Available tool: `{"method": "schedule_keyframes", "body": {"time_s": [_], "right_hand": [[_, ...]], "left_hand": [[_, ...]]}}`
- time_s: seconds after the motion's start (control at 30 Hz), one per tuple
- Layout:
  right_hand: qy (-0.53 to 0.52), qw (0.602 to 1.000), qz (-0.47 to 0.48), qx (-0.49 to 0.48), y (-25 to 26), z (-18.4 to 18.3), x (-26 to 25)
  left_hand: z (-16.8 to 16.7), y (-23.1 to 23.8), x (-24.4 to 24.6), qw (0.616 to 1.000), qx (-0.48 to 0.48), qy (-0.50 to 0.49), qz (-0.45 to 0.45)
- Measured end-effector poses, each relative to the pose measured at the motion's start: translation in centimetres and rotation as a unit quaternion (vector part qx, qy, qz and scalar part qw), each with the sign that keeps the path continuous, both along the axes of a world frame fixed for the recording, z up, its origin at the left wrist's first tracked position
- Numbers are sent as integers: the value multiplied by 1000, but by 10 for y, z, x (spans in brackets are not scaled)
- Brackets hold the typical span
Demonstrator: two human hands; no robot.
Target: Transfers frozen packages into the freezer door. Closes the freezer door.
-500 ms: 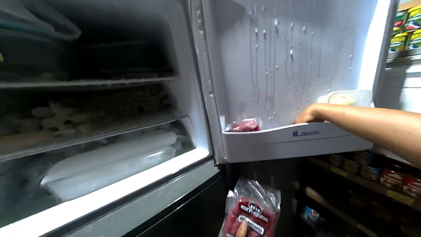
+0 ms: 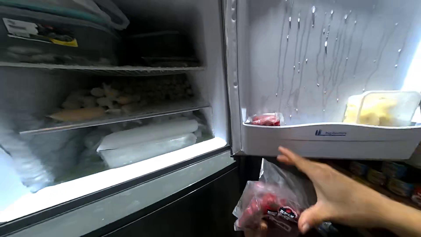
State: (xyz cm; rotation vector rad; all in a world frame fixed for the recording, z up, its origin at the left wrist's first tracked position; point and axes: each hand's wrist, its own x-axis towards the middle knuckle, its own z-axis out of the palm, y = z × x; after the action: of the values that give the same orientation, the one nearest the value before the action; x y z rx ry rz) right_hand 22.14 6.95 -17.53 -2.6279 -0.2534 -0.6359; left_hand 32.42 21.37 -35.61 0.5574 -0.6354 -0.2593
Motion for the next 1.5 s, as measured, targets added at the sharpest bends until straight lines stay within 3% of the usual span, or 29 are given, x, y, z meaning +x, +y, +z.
{"method": "schedule_keyframes", "body": {"time_s": [0.07, 0.1, 0.17, 0.27, 0.47, 0.53, 0.63, 0.7, 0.8, 0.93, 1.07, 1.23, 1.3, 1.4, 1.5], "right_hand": [[90, 989, 43, 105, 2, -13, -1], [108, 983, 68, 136, 2, -18, -2], [38, 985, 95, 141, 1, -32, -2], [-97, 992, 24, 81, -3, -45, 1], [-320, 937, -111, -82, -19, -28, 4], [-245, 955, -157, -57, -18, -28, 2], [-46, 985, -144, 82, -23, -32, 7], [-94, 983, -89, 131, -19, -42, 15], [-233, 972, -19, 34, -11, -55, 25], [-158, 983, -93, 31, -10, -50, 29], [-291, 940, -144, -105, -6, -62, 35], [-320, 919, -155, -171, 8, -92, 45], [-345, 910, -147, -177, 14, -101, 50], [-367, 905, -134, -171, 28, -105, 51], [-341, 925, -111, -129, 37, -107, 47]], "left_hand": [[1, -6, 0, 995, -29, -94, -5], [5, -9, -3, 994, -41, -98, -6], [15, -14, -16, 998, -51, -35, -2], [31, -21, -33, 992, -60, 108, -23], [42, -29, -40, 982, -14, 187, 24], [33, -33, -35, 983, -24, 174, 49], [24, -38, -29, 984, -46, 158, 73], [23, -42, -24, 980, -63, 167, 84], [24, -45, -18, 977, -48, 186, 91], [26, -45, -19, 972, -27, 216, 92], [24, -46, -17, 972, -31, 213, 98], [19, -50, -13, 970, -43, 189, 144], [15, -52, -12, 969, -49, 175, 165], [12, -51, -11, 975, -88, 168, 115], [7, -50, -4, 978, -124, 145, 85]]}}
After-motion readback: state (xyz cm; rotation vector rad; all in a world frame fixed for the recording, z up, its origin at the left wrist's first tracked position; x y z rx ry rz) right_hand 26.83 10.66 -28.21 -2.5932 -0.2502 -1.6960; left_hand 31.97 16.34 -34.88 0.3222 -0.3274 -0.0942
